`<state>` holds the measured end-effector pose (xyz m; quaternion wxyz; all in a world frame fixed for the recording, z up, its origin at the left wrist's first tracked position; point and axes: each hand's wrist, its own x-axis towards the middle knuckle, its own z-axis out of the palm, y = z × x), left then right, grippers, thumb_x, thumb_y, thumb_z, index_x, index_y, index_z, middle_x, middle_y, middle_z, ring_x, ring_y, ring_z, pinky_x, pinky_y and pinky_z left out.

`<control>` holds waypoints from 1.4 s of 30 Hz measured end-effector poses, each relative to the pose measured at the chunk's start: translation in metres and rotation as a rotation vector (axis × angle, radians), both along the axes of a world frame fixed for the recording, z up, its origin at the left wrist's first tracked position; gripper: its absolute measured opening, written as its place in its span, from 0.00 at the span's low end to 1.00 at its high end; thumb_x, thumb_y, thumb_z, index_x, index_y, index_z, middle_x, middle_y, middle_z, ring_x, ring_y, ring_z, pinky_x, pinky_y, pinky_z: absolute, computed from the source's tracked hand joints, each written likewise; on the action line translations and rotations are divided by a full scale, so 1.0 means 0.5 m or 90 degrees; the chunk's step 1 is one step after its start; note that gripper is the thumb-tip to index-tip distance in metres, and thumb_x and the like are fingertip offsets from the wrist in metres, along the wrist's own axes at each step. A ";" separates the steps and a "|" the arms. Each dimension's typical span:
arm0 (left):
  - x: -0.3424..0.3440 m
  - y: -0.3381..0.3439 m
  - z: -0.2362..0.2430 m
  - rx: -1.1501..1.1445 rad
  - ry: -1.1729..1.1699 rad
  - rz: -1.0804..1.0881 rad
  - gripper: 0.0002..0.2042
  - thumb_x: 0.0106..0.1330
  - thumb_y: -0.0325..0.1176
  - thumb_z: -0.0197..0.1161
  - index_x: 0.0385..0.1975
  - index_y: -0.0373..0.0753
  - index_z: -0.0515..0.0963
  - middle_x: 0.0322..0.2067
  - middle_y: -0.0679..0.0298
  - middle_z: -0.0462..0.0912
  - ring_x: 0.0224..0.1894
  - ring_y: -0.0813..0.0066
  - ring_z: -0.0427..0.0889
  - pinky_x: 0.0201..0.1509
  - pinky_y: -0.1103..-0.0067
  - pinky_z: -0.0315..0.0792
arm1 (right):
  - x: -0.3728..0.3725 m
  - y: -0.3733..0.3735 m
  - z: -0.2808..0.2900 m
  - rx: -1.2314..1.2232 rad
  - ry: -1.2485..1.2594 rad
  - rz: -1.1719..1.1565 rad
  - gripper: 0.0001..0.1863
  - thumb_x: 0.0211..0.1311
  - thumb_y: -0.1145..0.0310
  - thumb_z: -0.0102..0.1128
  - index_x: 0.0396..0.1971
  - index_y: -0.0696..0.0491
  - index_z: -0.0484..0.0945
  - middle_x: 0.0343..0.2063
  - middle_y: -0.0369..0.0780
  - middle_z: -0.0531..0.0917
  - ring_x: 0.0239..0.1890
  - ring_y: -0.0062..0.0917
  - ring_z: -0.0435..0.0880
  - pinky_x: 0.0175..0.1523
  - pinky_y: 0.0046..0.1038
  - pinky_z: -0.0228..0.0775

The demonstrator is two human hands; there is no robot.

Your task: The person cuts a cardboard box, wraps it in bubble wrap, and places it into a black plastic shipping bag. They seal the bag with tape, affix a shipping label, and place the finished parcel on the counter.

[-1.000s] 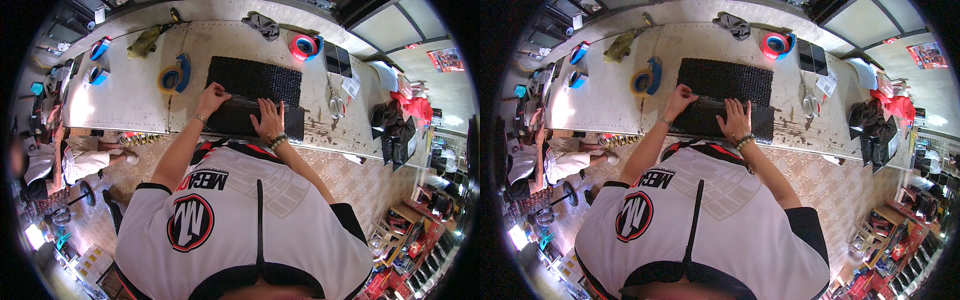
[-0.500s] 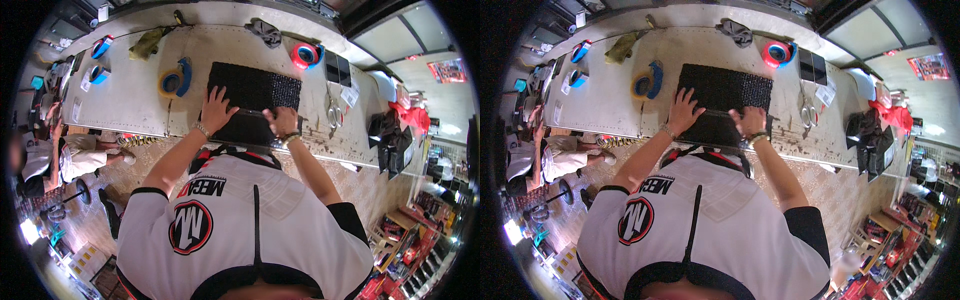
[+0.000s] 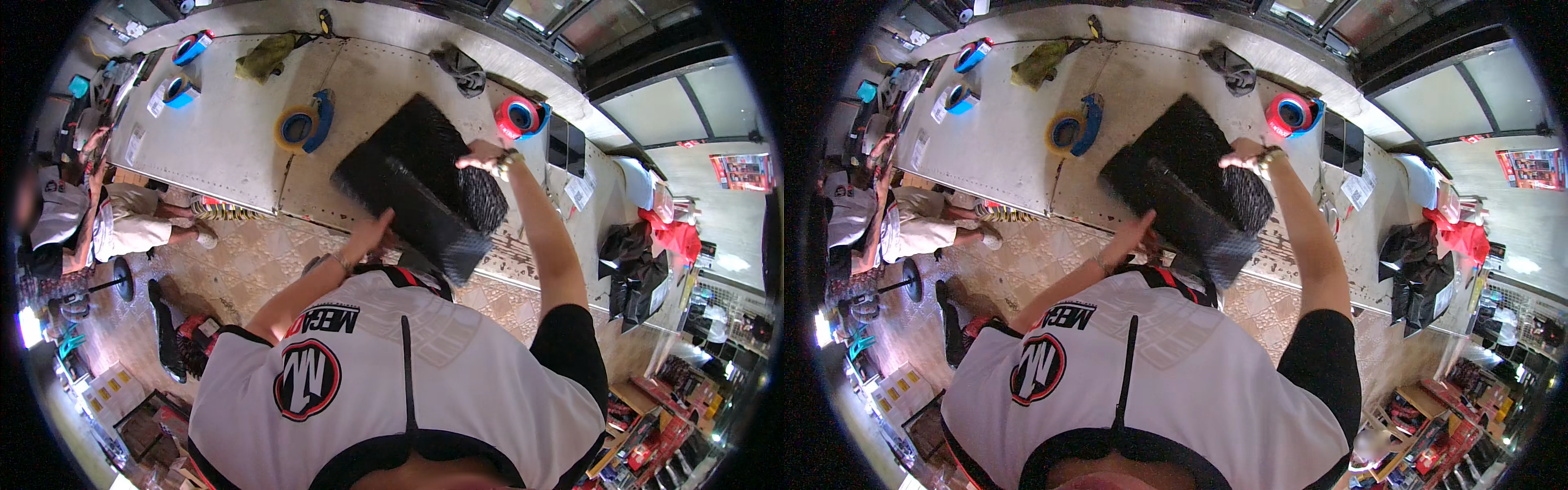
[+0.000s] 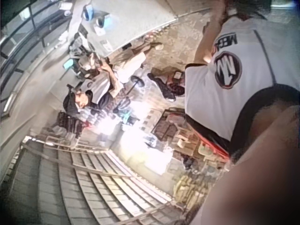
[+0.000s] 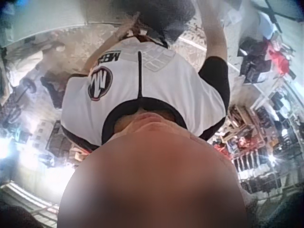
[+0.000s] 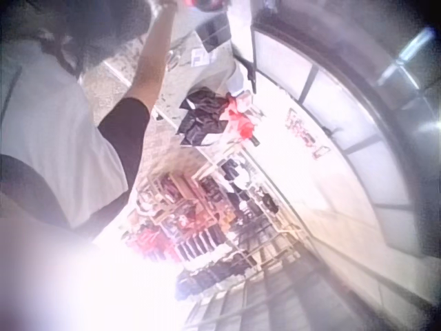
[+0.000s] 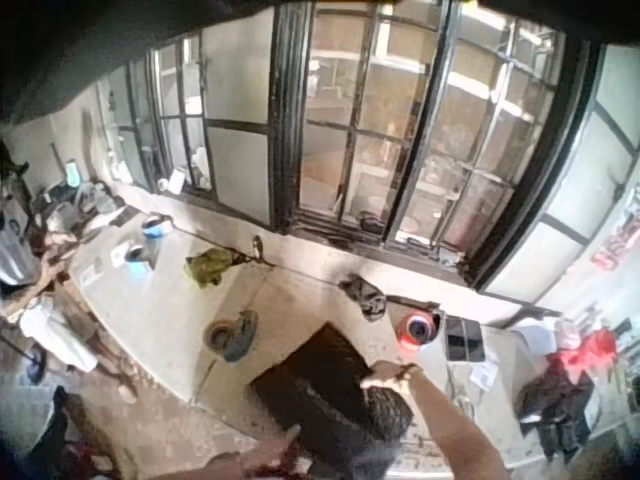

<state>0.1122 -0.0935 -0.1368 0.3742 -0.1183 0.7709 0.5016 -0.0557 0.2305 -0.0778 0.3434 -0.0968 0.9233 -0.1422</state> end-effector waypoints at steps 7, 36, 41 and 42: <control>-0.279 0.099 0.039 -0.020 0.325 -0.121 0.28 0.61 0.58 0.62 0.34 0.33 0.83 0.26 0.56 0.85 0.31 0.70 0.83 0.38 0.73 0.75 | 0.235 -0.155 0.060 -0.440 -0.298 -0.494 0.35 0.60 0.51 0.63 0.42 0.76 0.70 0.35 0.53 0.84 0.32 0.43 0.87 0.37 0.36 0.82; -0.418 -0.144 0.054 -0.499 0.313 -0.050 0.46 0.64 0.46 0.61 0.73 0.44 0.35 0.55 0.36 0.72 0.55 0.48 0.76 0.57 0.61 0.72 | 0.303 -0.228 -0.034 -0.017 0.348 -0.149 0.34 0.63 0.37 0.47 0.49 0.54 0.76 0.46 0.47 0.81 0.52 0.39 0.77 0.58 0.42 0.62; -0.313 -0.121 0.203 -0.037 0.483 -0.235 0.35 0.69 0.40 0.56 0.73 0.46 0.46 0.64 0.47 0.66 0.64 0.56 0.70 0.65 0.68 0.65 | 0.258 -0.195 -0.035 -0.406 0.283 -0.367 0.34 0.67 0.40 0.47 0.52 0.59 0.73 0.50 0.46 0.80 0.55 0.35 0.77 0.61 0.36 0.63; -0.279 -0.106 0.235 0.025 0.475 -0.271 0.34 0.69 0.38 0.56 0.72 0.46 0.49 0.65 0.50 0.65 0.64 0.57 0.69 0.65 0.69 0.64 | 0.241 -0.190 -0.023 -0.534 0.238 -0.494 0.34 0.68 0.41 0.48 0.53 0.60 0.72 0.50 0.46 0.80 0.56 0.33 0.77 0.61 0.34 0.64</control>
